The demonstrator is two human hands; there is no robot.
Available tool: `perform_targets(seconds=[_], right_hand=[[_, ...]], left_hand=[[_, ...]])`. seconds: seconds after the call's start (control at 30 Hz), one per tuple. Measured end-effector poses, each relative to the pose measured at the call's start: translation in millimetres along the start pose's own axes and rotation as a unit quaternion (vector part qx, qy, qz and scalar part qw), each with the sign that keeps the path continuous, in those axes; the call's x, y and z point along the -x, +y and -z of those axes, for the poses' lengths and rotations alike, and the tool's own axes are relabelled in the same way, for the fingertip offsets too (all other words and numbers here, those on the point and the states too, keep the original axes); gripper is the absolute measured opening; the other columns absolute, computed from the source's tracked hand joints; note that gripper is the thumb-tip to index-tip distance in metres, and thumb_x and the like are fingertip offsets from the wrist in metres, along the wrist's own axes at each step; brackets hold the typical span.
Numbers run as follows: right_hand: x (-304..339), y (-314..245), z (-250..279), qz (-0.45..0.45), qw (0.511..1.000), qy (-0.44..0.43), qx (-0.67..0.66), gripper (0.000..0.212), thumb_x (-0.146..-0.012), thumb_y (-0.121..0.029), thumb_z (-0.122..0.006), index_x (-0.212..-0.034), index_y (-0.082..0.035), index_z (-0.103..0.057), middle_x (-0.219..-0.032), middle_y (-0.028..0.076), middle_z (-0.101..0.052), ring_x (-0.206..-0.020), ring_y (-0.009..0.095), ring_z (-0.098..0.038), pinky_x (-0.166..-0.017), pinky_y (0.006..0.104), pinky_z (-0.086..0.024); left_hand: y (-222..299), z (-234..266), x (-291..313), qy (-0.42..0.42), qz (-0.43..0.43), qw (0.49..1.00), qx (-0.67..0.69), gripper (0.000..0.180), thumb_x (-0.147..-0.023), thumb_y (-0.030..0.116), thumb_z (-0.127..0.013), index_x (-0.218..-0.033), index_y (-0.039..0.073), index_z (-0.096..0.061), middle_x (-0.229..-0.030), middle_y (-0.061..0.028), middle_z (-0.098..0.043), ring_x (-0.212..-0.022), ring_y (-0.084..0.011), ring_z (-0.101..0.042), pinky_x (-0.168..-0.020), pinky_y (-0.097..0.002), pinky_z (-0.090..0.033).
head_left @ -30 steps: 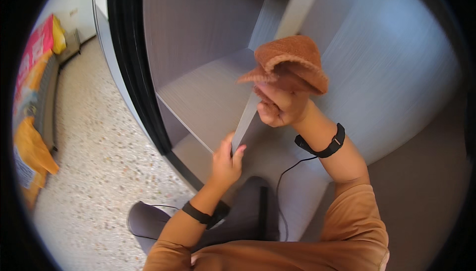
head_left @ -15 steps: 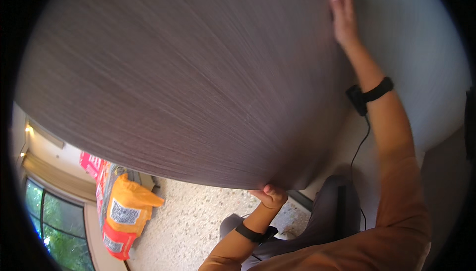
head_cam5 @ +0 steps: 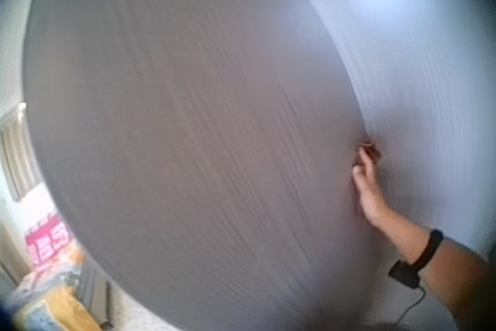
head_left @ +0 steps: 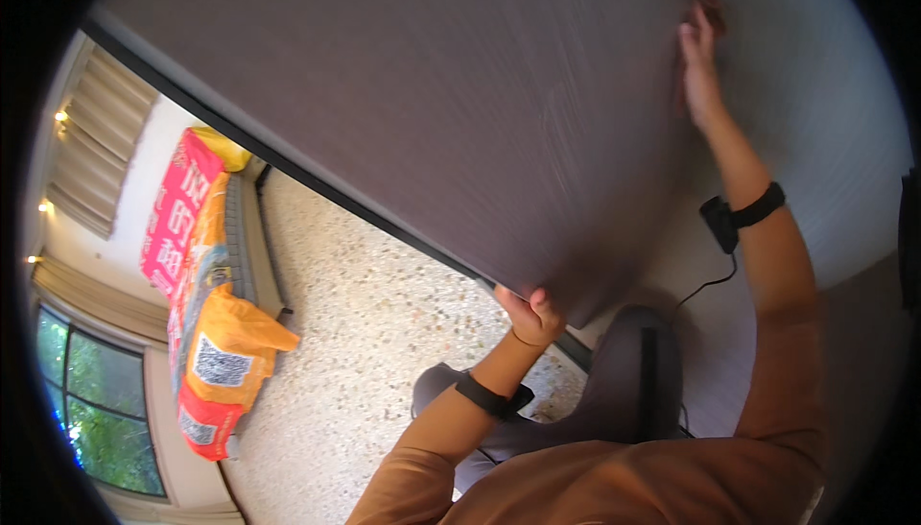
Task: The person wipes the internal shelves and walls of a built-in closet with a cloth.
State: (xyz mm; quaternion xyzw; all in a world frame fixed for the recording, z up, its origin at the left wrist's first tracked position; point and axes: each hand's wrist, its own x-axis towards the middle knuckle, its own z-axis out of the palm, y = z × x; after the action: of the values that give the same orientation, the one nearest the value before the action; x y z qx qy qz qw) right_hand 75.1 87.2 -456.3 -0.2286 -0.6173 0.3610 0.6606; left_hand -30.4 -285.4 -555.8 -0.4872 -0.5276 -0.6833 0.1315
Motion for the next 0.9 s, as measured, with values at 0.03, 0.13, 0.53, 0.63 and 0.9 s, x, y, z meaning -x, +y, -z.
perform_targets(seconds=[0.03,0.13,0.53,0.63,0.9], right_hand=[[10.3,-33.8,-7.1,0.055,0.998,-0.017,0.015,0.065,-0.1,-0.045,-0.046,-0.152,-0.011,-0.026,-0.155,0.014,-0.023,-0.142,0.028,-0.026,-0.117,0.0387,-0.02],[41.0,-144.6,-26.9,0.227,0.967,-0.103,0.052,0.06,-0.101,-0.038,-0.045,-0.151,-0.009,-0.028,-0.152,0.012,-0.026,-0.14,0.026,-0.028,-0.116,0.0392,-0.019],[102.4,-307.4,-113.5,0.64,0.747,-0.068,0.168,0.049,-0.089,-0.019,-0.056,-0.133,0.001,-0.049,-0.131,0.02,-0.044,-0.112,0.036,-0.038,-0.103,0.0451,-0.029],[116.7,-314.7,-104.6,0.602,0.764,-0.074,0.22,0.053,-0.094,-0.025,-0.051,-0.141,-0.001,-0.043,-0.143,0.022,-0.036,-0.127,0.039,-0.037,-0.108,0.0433,-0.029],[141.2,-252.8,-87.5,0.593,0.77,-0.177,0.157,0.059,-0.089,-0.028,-0.055,-0.14,0.002,-0.046,-0.134,0.027,-0.04,-0.113,0.042,-0.047,-0.094,0.0467,-0.041]], left_hand=[[0.6,2.7,-0.8,-0.01,0.002,1.0,-0.007,0.063,-0.096,0.049,-0.05,-0.121,-0.009,-0.046,-0.113,-0.0205,-0.057,-0.106,-0.0308,-0.056,-0.09,-0.0417,-0.043],[12.4,-1.1,-9.9,0.004,0.014,1.0,-0.001,0.053,-0.096,0.046,-0.05,-0.11,-0.005,-0.056,-0.092,-0.0201,-0.064,-0.08,-0.0349,-0.064,-0.073,-0.0409,-0.049],[37.4,37.9,-23.6,-0.214,0.203,0.954,0.046,0.027,-0.092,0.027,-0.065,-0.097,0.001,-0.064,-0.065,-0.0173,-0.058,-0.056,-0.0337,-0.057,-0.055,-0.0387,-0.046],[40.5,35.0,-23.5,-0.204,0.202,0.957,0.045,0.027,-0.092,0.028,-0.065,-0.098,0.001,-0.065,-0.066,-0.0184,-0.059,-0.056,-0.0342,-0.057,-0.055,-0.0389,-0.046],[35.3,29.3,-16.6,-0.175,0.19,0.966,0.029,0.02,-0.091,0.02,-0.065,-0.095,0.001,-0.064,-0.069,-0.0185,-0.06,-0.056,-0.0322,-0.058,-0.054,-0.0365,-0.045]])
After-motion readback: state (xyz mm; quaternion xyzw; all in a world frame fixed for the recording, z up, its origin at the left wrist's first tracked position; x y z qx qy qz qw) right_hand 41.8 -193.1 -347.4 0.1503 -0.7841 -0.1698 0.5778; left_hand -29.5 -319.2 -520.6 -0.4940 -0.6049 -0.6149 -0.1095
